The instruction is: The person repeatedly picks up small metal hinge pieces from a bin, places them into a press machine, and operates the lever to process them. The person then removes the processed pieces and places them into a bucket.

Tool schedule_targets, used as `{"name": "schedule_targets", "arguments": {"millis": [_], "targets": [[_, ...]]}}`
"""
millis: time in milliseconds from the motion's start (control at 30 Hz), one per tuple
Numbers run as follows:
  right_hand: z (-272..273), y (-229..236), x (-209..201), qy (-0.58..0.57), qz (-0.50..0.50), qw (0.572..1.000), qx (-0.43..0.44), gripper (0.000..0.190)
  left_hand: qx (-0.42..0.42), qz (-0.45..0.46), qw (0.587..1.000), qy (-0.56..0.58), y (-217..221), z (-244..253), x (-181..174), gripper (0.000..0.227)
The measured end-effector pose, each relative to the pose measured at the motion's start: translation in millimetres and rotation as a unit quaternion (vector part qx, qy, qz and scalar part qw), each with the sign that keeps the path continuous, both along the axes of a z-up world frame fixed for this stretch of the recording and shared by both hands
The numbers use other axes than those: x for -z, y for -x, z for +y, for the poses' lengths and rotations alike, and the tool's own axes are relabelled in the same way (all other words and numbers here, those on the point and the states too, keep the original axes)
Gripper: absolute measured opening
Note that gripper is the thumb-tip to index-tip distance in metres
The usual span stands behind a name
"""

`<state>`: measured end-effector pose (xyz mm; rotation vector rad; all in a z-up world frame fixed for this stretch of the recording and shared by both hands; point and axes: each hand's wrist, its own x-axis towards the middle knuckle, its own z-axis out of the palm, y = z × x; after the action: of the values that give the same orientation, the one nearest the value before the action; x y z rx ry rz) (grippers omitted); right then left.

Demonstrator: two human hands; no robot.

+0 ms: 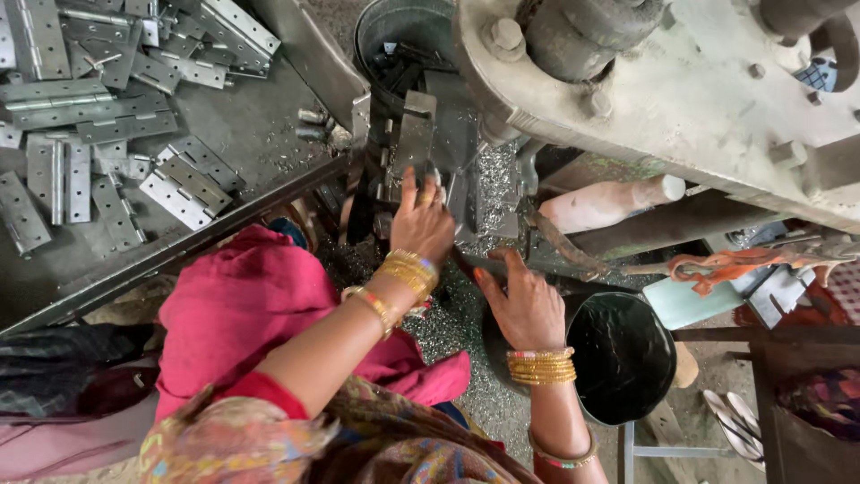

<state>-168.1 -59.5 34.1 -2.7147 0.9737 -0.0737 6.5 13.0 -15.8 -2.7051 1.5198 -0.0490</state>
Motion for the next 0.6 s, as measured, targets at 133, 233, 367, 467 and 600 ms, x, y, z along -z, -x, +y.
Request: {"name": "schedule_targets", "arguments": {"millis": [133, 233, 367, 467, 600], "targets": [[-3, 21, 49, -0.012, 0.011, 1.0, 0.026, 0.044, -0.021, -0.03, 0.997, 0.073, -10, -19, -4, 0.033], [27, 45, 105, -0.119, 0.078, 0.986, 0.081, 0.046, -0.017, -0.026, 0.999, 0.007, -8, -10, -5, 0.027], [20, 62, 135, -0.155, 0.067, 0.984, 0.058, 0.047, -0.017, -0.001, 0.995, 0.095, 4, 6, -6, 0.035], [-12, 43, 122, -0.116, 0.023, 0.993, -0.018, 0.046, 0.002, 0.008, 1.0, 0.03, -10, 1, -9, 0.027], [2, 50, 114, -0.111, 0.066, 0.991, 0.047, 0.048, -0.041, -0.047, 0.996, 0.067, -8, -11, 6, 0.032]]}}
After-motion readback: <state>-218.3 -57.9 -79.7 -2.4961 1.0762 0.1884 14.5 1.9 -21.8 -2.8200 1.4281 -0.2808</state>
